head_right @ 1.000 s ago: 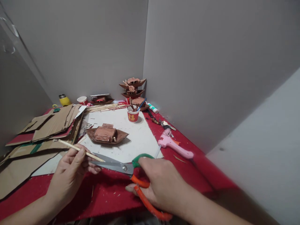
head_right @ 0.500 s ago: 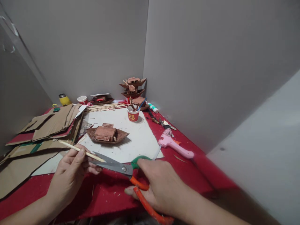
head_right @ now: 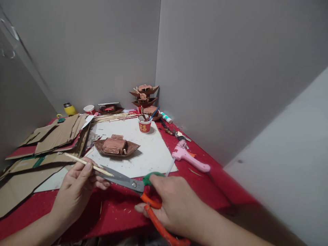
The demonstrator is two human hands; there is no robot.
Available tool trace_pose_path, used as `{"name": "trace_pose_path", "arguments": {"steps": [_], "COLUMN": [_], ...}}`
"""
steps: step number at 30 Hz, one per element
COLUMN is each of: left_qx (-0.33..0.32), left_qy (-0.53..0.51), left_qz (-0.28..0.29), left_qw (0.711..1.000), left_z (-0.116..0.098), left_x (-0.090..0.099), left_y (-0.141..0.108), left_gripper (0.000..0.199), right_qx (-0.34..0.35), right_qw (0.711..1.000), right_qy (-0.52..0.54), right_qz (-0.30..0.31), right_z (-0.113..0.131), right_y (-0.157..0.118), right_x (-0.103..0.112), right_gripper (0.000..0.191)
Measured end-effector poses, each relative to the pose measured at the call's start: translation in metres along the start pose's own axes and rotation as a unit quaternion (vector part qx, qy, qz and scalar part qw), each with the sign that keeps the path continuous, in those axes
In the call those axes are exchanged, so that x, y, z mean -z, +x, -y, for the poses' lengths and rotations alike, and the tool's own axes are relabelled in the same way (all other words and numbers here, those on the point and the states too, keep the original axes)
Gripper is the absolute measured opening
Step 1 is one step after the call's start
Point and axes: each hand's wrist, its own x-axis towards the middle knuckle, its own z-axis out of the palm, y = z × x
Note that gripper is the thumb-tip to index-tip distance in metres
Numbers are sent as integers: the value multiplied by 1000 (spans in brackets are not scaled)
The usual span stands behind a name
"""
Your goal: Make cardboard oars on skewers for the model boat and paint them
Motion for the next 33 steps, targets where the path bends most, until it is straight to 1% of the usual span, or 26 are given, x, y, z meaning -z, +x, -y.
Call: {"name": "trace_pose_path", "arguments": {"steps": [4, 6, 15, 24, 29, 33], "left_qx": [-9, -11, -15, -4, -4, -38], "left_qy": [2, -3, 2, 3, -23, -24], "left_qz": [-3, -5, -9, -6, 3, -28], "left_qw": [1000, 1000, 1000, 1000, 1000, 999], "left_z": [1, 1, 3, 3, -4, -13], "left_x": [1, 1, 1, -1, 1, 5], "left_y": [0, 0, -1, 0, 2, 9], "left_gripper": [24, 23, 22, 22, 19, 18], "right_qx": [-3, -3, 16, 17, 21, 14], "right_qw": [998, 997, 998, 998, 998, 999], "right_qy": [-42, -50, -23, -2, 6, 7], "right_qz": [-42, -52, -51, -58, -56, -45], "right_z": [0, -1, 0, -2, -3, -5], "right_y": [3, 3, 2, 0, 0, -1], "right_x": [1, 0, -5, -8, -7, -6], "right_gripper": [36, 36, 38, 41, 39, 39]}}
